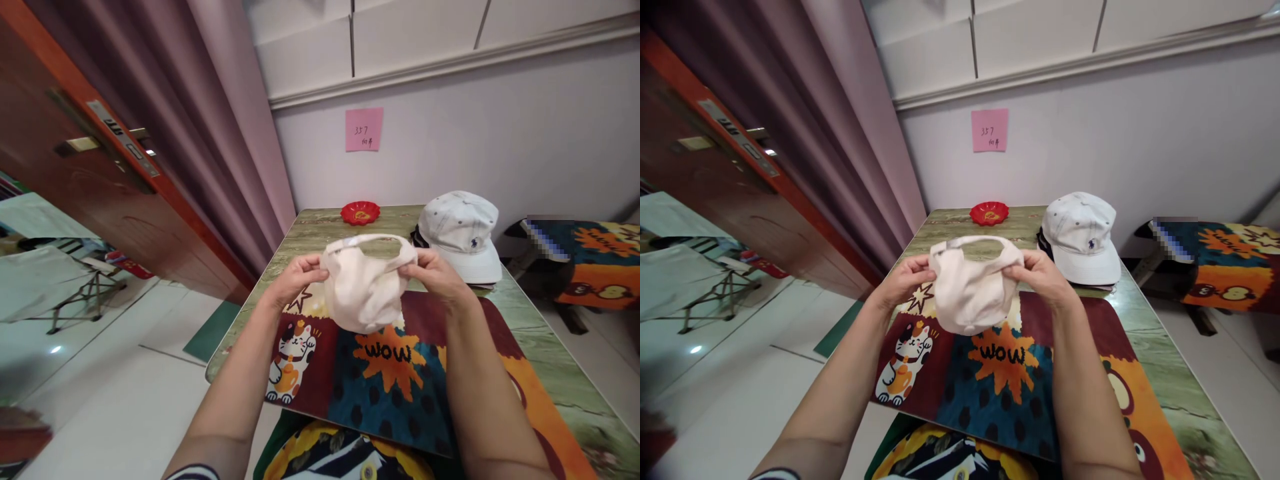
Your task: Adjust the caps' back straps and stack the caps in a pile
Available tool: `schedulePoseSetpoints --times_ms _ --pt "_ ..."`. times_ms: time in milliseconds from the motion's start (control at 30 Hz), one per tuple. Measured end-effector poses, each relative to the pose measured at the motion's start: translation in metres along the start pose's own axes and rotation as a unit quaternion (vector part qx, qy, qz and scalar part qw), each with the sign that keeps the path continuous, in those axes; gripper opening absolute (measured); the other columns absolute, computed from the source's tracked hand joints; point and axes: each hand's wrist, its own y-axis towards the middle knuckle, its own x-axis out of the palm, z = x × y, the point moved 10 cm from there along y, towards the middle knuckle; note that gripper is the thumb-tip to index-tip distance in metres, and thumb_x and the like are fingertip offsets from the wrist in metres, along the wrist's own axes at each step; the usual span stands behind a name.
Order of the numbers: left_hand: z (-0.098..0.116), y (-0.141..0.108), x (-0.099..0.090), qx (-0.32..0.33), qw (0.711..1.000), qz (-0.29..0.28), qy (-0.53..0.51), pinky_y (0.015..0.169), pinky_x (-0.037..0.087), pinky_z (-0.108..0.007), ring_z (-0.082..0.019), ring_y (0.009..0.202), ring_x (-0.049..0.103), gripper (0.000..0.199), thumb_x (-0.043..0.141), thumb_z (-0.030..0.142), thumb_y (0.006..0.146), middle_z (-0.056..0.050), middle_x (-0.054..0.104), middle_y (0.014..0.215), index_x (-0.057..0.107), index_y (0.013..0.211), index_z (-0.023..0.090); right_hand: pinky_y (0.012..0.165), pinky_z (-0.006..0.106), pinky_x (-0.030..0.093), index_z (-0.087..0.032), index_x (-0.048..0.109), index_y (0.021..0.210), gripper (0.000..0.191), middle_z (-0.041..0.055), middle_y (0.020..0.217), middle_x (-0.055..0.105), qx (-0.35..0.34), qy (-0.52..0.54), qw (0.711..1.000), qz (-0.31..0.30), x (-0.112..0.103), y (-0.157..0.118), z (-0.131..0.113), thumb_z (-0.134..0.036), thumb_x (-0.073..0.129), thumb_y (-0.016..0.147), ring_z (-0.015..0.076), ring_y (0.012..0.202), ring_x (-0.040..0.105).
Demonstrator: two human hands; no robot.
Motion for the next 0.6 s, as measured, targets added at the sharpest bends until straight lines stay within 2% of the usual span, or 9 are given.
schedulePoseSetpoints --times_ms 100,167,267,367,467,600 --pt "0.013 0.0 -0.002 0.032 0.987 0.062 -0.148 0.075 0.053 -0.03 -0.018 0.075 0.068 0.036 0.084 0.041 0.071 -0.004 0.072 0.082 0.073 0.096 0.017 0.085 0.044 0.055 -0.025 0.071 0.101 0.048 0.0083 0.101 0.076 -0.004 0.111 0.991 0.077 -0.013 0.001 0.004 -0.065 0.074 0.074 0.0319 0.099 0.069" --pt "0.01 0.003 -0.004 0.05 0.97 0.114 -0.209 0.079 0.055 -0.033 -0.021 0.083 0.07 0.038 0.082 0.042 0.072 -0.004 0.073 0.085 0.072 0.1 0.019 0.092 0.047 0.054 -0.027 0.067 0.114 0.057 0.01 0.113 0.074 0.0 0.146 0.986 0.081 -0.008 0.006 0.009 -0.072 0.063 0.079 0.0338 0.116 0.064" --pt "-0.016 0.012 0.0 0.028 0.949 0.172 -0.265 0.085 0.057 -0.038 -0.027 0.097 0.071 0.035 0.074 0.044 0.078 -0.007 0.075 0.089 0.071 0.102 0.019 0.096 0.053 0.052 -0.027 0.063 0.126 0.073 0.0128 0.12 0.071 0.01 0.218 0.975 0.039 0.013 0.012 0.013 -0.082 0.051 0.079 0.0365 0.128 0.057" --pt "-0.048 0.021 0.011 -0.017 0.928 0.195 -0.317 0.09 0.058 -0.043 -0.03 0.104 0.071 0.031 0.066 0.042 0.084 -0.008 0.078 0.092 0.072 0.104 0.018 0.097 0.056 0.05 -0.025 0.067 0.121 0.083 0.0146 0.114 0.074 0.001 0.341 0.94 0.008 0.036 0.011 0.013 -0.089 0.054 0.07 0.0393 0.129 0.056" --pt "-0.063 0.024 0.026 -0.02 0.9 0.188 -0.392 0.104 0.053 -0.043 -0.027 0.116 0.068 0.036 0.06 0.042 0.09 -0.008 0.078 0.105 0.071 0.115 0.018 0.101 0.054 0.05 -0.025 0.071 0.111 0.065 0.0099 0.107 0.077 0.001 0.433 0.901 0.035 0.045 0.01 0.02 -0.078 0.062 0.074 0.036 0.125 0.061" --pt "-0.056 0.022 0.046 0.009 0.866 0.147 -0.479 0.118 0.039 -0.046 -0.031 0.135 0.055 0.063 0.047 0.067 0.093 -0.011 0.073 0.126 0.069 0.125 0.017 0.105 0.045 0.052 -0.026 0.074 0.103 0.027 0.0008 0.095 0.08 0.034 0.515 0.851 0.098 0.044 0.015 0.041 -0.042 0.065 0.083 0.0262 0.108 0.072"
